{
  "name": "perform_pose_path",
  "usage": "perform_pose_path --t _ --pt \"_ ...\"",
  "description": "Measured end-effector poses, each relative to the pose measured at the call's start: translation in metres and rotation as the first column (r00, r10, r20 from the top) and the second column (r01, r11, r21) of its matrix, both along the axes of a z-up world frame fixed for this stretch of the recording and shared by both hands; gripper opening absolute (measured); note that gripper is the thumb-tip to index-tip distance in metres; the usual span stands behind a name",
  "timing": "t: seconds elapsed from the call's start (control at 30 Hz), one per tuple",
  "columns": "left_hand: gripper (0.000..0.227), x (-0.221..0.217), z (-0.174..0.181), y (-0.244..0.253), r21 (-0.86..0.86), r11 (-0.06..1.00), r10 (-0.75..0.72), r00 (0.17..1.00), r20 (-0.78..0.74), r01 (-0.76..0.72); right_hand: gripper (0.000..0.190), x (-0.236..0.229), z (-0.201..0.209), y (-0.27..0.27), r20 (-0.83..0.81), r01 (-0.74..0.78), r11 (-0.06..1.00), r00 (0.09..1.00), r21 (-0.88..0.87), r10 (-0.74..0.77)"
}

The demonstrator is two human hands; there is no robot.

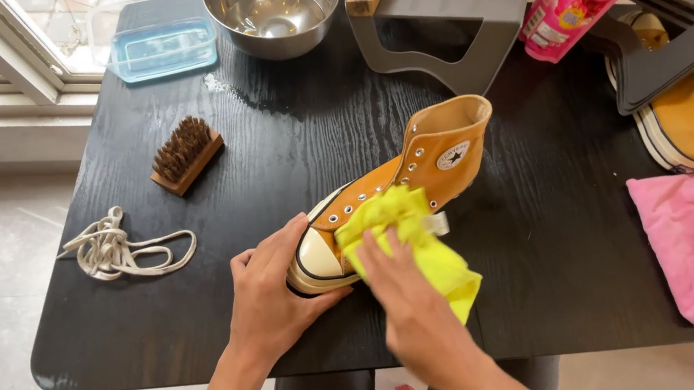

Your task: Wiping a yellow high-top sneaker clean using a yellow microfiber cloth on a workspace.

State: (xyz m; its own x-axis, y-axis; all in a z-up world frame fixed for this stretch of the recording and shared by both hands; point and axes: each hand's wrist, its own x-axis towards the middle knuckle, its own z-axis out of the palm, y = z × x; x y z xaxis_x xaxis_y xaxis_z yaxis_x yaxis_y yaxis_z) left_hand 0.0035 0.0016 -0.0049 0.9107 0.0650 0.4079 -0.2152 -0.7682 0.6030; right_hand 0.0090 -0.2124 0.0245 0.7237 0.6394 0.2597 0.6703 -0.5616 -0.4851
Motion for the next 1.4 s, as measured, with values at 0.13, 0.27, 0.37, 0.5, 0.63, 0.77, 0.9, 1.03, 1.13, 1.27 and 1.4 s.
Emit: perform_pose_path --t 0.13,0.27,0.37,0.5,0.63,0.77,0.9,1.03,1.13,1.27,1.4 --pt "0.091 -0.002 0.000 0.002 0.019 1.000 -0.011 1.000 -0.014 0.011 0.075 -0.013 0.026 -0.008 -0.112 -0.109 0.993 0.987 0.040 0.113" --pt "0.093 -0.001 0.010 0.000 0.054 0.999 -0.007 1.000 0.007 0.007 0.075 0.003 0.052 -0.040 -0.482 0.039 0.960 0.870 0.278 0.104" --pt "0.081 -0.008 0.025 -0.007 0.239 0.971 -0.009 0.990 0.140 -0.025 0.061 0.019 0.028 -0.088 -0.625 0.510 0.753 0.762 0.416 -0.170" --pt "0.048 -0.003 0.032 -0.016 0.500 0.865 -0.145 0.942 0.302 -0.027 0.045 0.030 0.031 -0.124 -0.625 0.747 0.483 0.656 0.457 -0.423" --pt "0.052 0.003 0.032 -0.020 0.533 0.846 -0.164 0.943 0.289 -0.015 0.045 0.025 0.038 -0.128 -0.676 0.794 0.443 0.596 0.416 -0.434" --pt "0.042 0.005 0.031 -0.020 0.547 0.837 -0.231 0.926 0.300 0.031 0.043 0.026 0.032 -0.132 -0.671 0.803 0.440 0.585 0.402 -0.455" --pt "0.030 0.005 0.027 -0.018 0.505 0.859 -0.284 0.901 0.328 0.087 0.043 0.033 0.020 -0.135 -0.661 0.765 0.390 0.641 0.512 -0.389" --pt "0.029 0.006 0.027 -0.017 0.480 0.868 -0.319 0.886 0.336 0.131 0.050 0.047 0.019 -0.137 -0.635 0.759 0.318 0.650 0.568 -0.419" --pt "0.028 0.007 0.020 -0.018 0.465 0.873 -0.337 0.869 0.362 0.146 0.048 0.060 0.021 -0.133 -0.351 0.690 0.445 0.695 0.571 -0.628" --pt "0.065 0.008 0.007 -0.020 0.393 0.913 -0.227 0.934 0.276 0.106 0.047 0.071 0.014 -0.106 0.029 0.479 0.776 0.843 0.411 -0.536" --pt "0.093 0.005 0.014 -0.013 0.378 0.924 -0.110 0.988 0.110 0.060 0.051 0.065 0.014 -0.085 -0.045 0.292 0.948 0.956 0.129 -0.289"
